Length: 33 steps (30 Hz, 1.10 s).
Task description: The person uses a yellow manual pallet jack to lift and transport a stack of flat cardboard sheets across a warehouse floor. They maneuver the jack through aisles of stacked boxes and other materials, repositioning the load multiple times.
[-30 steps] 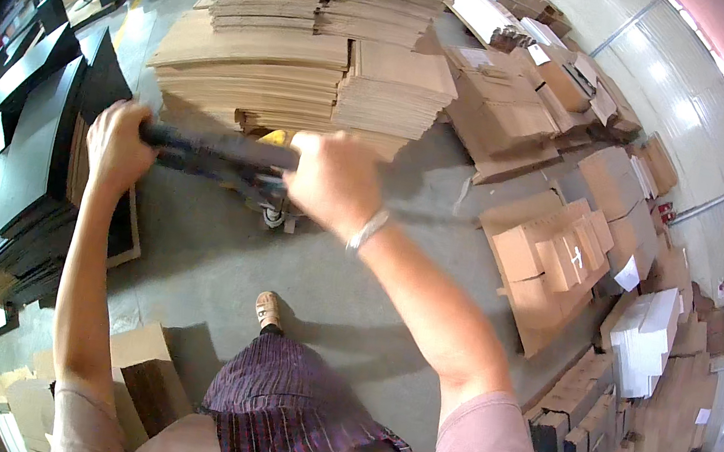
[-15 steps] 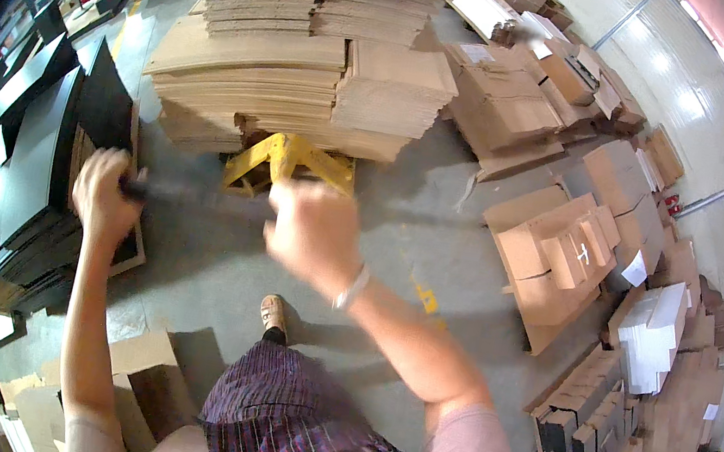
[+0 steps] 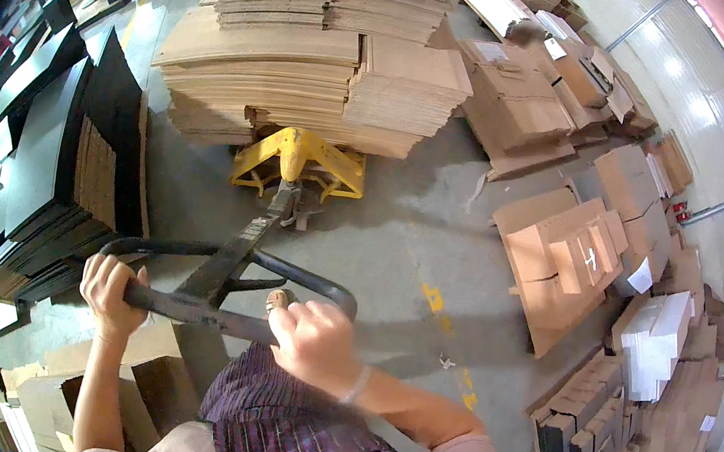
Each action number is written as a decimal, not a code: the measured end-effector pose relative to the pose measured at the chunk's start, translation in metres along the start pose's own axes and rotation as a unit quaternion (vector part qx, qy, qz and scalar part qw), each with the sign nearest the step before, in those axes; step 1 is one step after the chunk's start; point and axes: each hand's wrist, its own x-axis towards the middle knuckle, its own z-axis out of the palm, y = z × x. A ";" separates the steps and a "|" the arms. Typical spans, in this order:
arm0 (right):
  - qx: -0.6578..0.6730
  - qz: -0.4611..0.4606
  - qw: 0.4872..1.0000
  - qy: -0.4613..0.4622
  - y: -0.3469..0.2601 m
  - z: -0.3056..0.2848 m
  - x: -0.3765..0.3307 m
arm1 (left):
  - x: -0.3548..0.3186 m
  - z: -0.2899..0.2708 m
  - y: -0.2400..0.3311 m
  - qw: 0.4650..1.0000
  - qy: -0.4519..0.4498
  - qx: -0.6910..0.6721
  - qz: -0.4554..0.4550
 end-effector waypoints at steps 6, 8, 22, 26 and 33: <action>-0.061 0.043 0.994 0.076 0.053 -0.002 0.102 | 0.105 0.045 -0.039 0.998 0.053 0.030 0.017; -0.101 0.054 0.987 0.117 0.082 -0.004 0.147 | 0.152 0.066 -0.054 1.000 0.008 0.027 -0.002; -0.251 0.178 0.929 0.206 0.255 0.021 0.378 | 0.388 0.221 -0.165 0.995 -0.075 -0.050 0.037; -0.269 0.153 0.917 0.251 0.266 0.029 0.385 | 0.390 0.240 -0.168 0.997 -0.040 -0.047 0.049; -0.295 0.130 0.917 0.236 0.276 0.033 0.389 | 0.393 0.254 -0.173 0.998 0.035 0.006 0.047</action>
